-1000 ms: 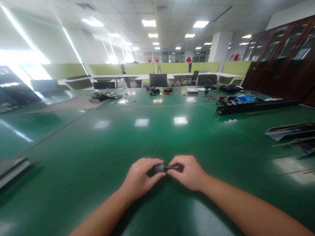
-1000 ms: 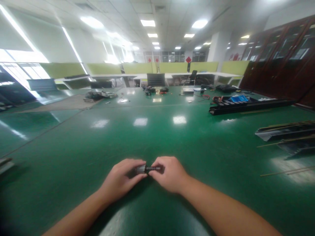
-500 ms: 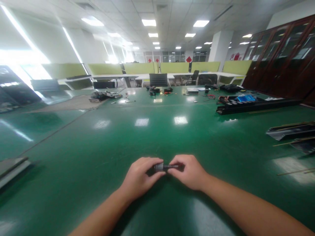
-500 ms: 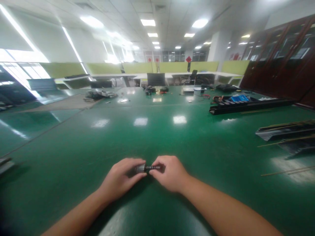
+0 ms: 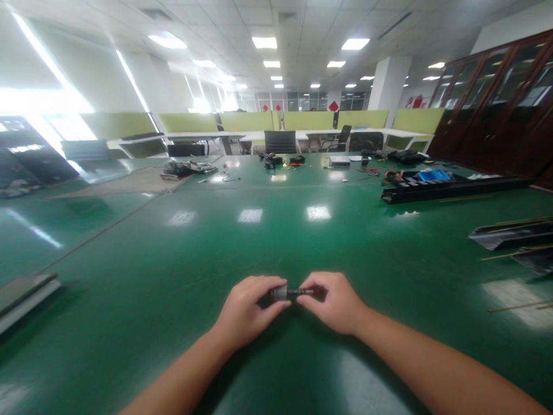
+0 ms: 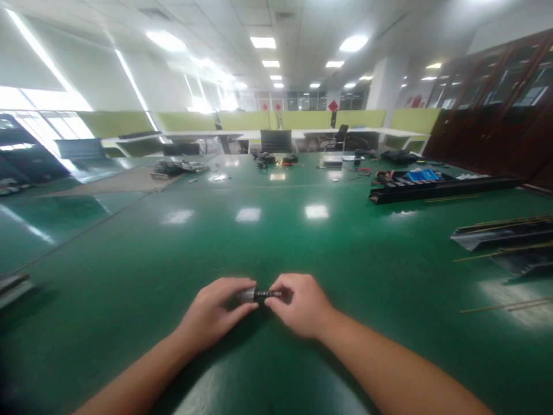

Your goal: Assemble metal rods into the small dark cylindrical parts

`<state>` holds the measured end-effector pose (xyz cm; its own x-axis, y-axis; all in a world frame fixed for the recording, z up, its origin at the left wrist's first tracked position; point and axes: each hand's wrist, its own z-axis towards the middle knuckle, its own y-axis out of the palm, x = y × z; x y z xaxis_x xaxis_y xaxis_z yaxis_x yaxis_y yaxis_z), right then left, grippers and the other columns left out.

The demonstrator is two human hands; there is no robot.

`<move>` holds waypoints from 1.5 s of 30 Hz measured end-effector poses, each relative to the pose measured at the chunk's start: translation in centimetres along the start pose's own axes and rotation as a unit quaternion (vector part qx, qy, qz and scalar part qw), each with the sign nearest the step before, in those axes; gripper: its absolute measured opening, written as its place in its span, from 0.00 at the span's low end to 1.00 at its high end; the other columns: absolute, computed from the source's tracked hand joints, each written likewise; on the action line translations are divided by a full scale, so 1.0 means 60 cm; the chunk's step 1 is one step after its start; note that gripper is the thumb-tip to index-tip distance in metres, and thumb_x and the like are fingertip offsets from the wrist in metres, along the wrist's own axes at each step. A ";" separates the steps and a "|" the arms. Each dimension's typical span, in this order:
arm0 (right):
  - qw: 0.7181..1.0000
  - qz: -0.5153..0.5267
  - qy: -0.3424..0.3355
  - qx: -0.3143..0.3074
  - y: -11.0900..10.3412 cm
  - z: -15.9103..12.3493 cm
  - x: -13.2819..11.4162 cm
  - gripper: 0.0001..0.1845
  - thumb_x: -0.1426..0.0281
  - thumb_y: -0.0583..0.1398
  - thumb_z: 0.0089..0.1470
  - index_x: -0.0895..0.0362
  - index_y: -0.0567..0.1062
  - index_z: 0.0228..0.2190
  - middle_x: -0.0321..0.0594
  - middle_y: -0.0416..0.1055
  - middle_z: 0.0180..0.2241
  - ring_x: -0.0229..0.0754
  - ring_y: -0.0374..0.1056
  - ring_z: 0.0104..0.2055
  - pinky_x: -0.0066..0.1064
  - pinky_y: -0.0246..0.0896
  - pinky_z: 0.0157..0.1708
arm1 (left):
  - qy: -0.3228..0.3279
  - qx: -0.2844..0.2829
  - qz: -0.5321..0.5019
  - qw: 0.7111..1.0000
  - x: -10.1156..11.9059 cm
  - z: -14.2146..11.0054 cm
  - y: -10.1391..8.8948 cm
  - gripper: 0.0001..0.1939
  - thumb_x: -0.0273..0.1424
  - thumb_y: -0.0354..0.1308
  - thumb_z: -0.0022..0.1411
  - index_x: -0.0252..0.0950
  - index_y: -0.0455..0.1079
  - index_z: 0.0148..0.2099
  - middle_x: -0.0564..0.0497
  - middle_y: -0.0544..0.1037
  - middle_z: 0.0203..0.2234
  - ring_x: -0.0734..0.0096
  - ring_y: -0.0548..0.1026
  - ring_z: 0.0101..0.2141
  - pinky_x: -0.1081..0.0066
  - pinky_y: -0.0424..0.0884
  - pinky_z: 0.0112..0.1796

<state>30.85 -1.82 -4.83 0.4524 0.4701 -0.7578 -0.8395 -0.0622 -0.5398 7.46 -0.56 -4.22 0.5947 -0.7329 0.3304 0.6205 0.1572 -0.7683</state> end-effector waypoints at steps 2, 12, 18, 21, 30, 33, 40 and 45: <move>1.000 0.000 -0.001 0.002 -0.001 0.000 0.000 0.02 0.70 0.67 0.52 0.56 0.79 0.29 0.34 0.75 0.26 0.38 0.68 0.28 0.27 0.57 0.30 | -0.001 -0.001 0.000 1.000 0.000 0.001 -0.001 0.15 0.37 0.64 0.61 0.43 0.73 0.49 0.52 0.81 0.39 0.67 0.79 0.38 0.68 0.75 0.41; 1.000 -0.004 -0.006 0.008 -0.004 0.002 0.000 0.01 0.71 0.66 0.52 0.56 0.79 0.29 0.35 0.75 0.26 0.38 0.68 0.27 0.28 0.58 0.30 | -0.001 0.007 0.010 1.000 -0.001 0.000 -0.005 0.15 0.38 0.64 0.61 0.42 0.73 0.50 0.51 0.82 0.40 0.65 0.80 0.39 0.66 0.76 0.41; 1.000 -0.010 -0.001 0.010 -0.005 0.000 -0.003 0.01 0.71 0.66 0.52 0.56 0.79 0.28 0.34 0.75 0.26 0.37 0.68 0.28 0.28 0.58 0.30 | -0.007 0.010 0.007 1.000 0.000 0.001 -0.005 0.15 0.38 0.64 0.61 0.42 0.74 0.49 0.50 0.82 0.40 0.65 0.80 0.39 0.67 0.76 0.41; 1.000 -0.009 0.002 0.013 -0.005 0.000 -0.004 0.01 0.71 0.66 0.52 0.56 0.79 0.28 0.34 0.75 0.26 0.37 0.68 0.28 0.28 0.58 0.30 | -0.009 0.010 0.005 1.000 0.000 0.002 -0.006 0.15 0.39 0.64 0.61 0.41 0.74 0.49 0.49 0.82 0.40 0.65 0.80 0.39 0.67 0.77 0.41; 1.000 -0.015 0.001 0.017 -0.006 0.001 -0.003 0.01 0.71 0.66 0.52 0.55 0.79 0.29 0.35 0.75 0.26 0.38 0.68 0.28 0.28 0.59 0.30 | -0.013 0.009 0.011 1.000 -0.003 -0.001 -0.006 0.16 0.39 0.64 0.60 0.41 0.74 0.49 0.49 0.82 0.40 0.64 0.80 0.39 0.66 0.77 0.41; 1.000 -0.016 0.002 0.017 -0.006 0.002 -0.002 0.01 0.71 0.66 0.52 0.55 0.79 0.29 0.35 0.75 0.26 0.38 0.68 0.27 0.28 0.59 0.30 | -0.014 0.007 0.011 1.000 -0.002 0.000 -0.007 0.16 0.39 0.65 0.60 0.41 0.74 0.50 0.50 0.82 0.40 0.65 0.80 0.39 0.67 0.77 0.41; 1.000 -0.014 0.006 0.017 -0.008 0.001 -0.004 0.02 0.71 0.66 0.52 0.56 0.79 0.28 0.35 0.75 0.26 0.38 0.68 0.27 0.28 0.58 0.29 | -0.015 0.008 0.016 1.000 -0.003 0.000 -0.006 0.16 0.39 0.64 0.61 0.41 0.74 0.49 0.50 0.82 0.40 0.65 0.80 0.39 0.67 0.77 0.41; 1.000 -0.014 0.003 0.019 -0.008 0.001 -0.005 0.01 0.72 0.66 0.52 0.56 0.79 0.29 0.35 0.75 0.26 0.38 0.68 0.27 0.28 0.58 0.29 | -0.015 0.010 0.015 1.000 -0.002 0.002 -0.006 0.16 0.40 0.64 0.61 0.41 0.75 0.49 0.49 0.82 0.40 0.65 0.80 0.38 0.67 0.77 0.41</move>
<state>31.10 -1.88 -4.32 0.4782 0.4656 -0.7446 -0.8368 -0.0159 -0.5474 7.19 -0.45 -3.92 0.6278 -0.7081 0.3233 0.6120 0.1924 -0.7671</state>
